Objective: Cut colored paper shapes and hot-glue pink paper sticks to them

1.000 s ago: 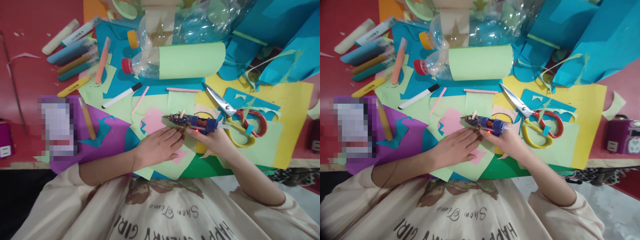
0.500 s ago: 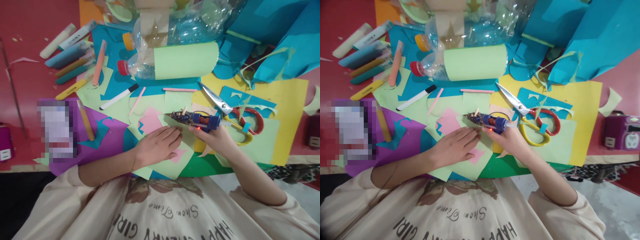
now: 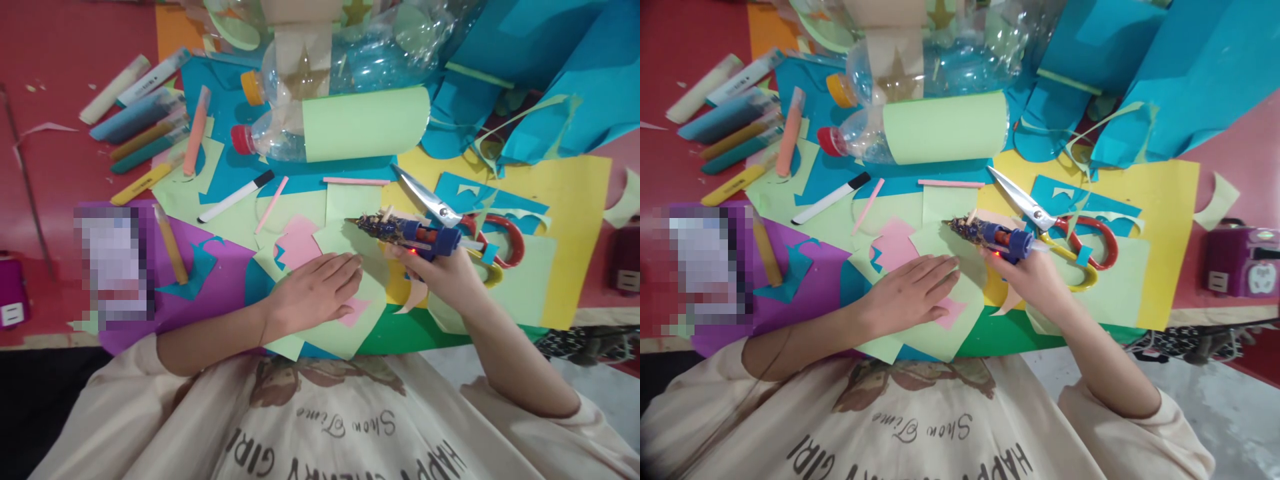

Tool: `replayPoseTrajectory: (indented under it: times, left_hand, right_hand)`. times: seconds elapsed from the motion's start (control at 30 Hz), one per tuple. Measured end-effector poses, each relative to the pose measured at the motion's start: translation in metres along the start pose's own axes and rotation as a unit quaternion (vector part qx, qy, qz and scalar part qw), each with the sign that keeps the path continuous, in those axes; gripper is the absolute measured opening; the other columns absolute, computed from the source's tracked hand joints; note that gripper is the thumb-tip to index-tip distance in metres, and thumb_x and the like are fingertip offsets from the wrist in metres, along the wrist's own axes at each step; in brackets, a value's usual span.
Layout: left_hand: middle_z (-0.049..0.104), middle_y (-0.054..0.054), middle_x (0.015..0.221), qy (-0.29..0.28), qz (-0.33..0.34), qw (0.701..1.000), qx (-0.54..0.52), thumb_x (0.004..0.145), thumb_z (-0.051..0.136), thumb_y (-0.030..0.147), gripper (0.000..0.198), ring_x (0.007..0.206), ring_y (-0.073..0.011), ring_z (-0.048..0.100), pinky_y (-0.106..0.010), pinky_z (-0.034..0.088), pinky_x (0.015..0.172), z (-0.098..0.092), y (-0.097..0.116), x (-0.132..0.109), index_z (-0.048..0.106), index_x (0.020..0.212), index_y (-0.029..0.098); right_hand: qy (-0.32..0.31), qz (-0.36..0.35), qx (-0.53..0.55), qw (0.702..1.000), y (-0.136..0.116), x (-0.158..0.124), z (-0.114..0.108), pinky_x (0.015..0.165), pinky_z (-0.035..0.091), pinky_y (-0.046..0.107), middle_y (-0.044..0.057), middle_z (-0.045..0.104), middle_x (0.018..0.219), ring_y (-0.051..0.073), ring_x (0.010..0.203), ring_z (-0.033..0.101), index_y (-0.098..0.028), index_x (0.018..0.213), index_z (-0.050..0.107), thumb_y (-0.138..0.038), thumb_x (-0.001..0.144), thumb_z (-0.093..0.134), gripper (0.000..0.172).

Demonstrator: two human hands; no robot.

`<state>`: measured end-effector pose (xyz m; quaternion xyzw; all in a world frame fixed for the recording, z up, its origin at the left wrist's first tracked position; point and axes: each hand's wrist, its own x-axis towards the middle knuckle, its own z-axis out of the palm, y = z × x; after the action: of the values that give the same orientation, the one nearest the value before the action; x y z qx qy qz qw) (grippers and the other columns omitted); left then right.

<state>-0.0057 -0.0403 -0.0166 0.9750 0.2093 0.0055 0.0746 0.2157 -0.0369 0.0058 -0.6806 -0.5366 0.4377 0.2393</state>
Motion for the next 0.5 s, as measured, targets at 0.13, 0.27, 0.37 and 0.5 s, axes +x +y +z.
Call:
replayPoseTrajectory:
  times: [0.13, 0.27, 0.37, 0.5]
  left_hand:
    - [0.047, -0.012, 0.143, -0.004, 0.001, 1.000, -0.006, 0.092, 0.047, 0.040, 0.046, 0.130, -0.0223, 0.044, -0.034, 0.034, 0.107, 0.0001, -0.0004, 0.0000, 0.049, 0.127, 0.011]
    - [0.048, -0.013, 0.141, -0.005, 0.002, 1.000, -0.008, 0.091, 0.049, 0.040, 0.046, 0.129, -0.0226, 0.045, -0.035, 0.033, 0.107, -0.0009, -0.0006, 0.0006, 0.050, 0.127, 0.011]
    - [0.048, -0.012, 0.141, -0.014, 0.001, 1.000, -0.004, 0.092, 0.047, 0.039, 0.045, 0.129, -0.0220, 0.045, -0.034, 0.034, 0.106, -0.0031, -0.0006, 0.0015, 0.050, 0.126, 0.011]
    - [0.047, -0.011, 0.143, -0.028, -0.002, 1.000, 0.000, 0.092, 0.046, 0.040, 0.044, 0.130, -0.0211, 0.044, -0.033, 0.034, 0.107, -0.0045, -0.0004, 0.0020, 0.050, 0.127, 0.014]
  right_hand:
    - [0.022, 0.002, -0.010, 1.000, 0.0035, -0.0014, -0.0052, 0.044, 0.040, 0.026, 0.000, 0.052, 0.051, 0.016, 0.054, 0.053, -0.022, 0.057, 0.053, -0.040, 0.073, 0.064, 0.027]
    - [0.054, 0.036, -0.001, 0.998, 0.0060, -0.0027, -0.0072, 0.042, 0.040, 0.024, -0.002, 0.054, 0.051, 0.012, 0.048, 0.049, -0.021, 0.058, 0.053, -0.038, 0.069, 0.068, 0.025]
    - [0.063, 0.050, 0.007, 0.997, 0.0056, -0.0032, -0.0066, 0.041, 0.039, 0.023, -0.002, 0.053, 0.050, 0.011, 0.047, 0.047, -0.020, 0.056, 0.052, -0.036, 0.066, 0.068, 0.025]
    - [0.059, 0.053, 0.016, 0.997, 0.0038, -0.0037, -0.0060, 0.041, 0.039, 0.023, -0.002, 0.052, 0.050, 0.011, 0.045, 0.046, -0.020, 0.055, 0.051, -0.036, 0.066, 0.068, 0.026]
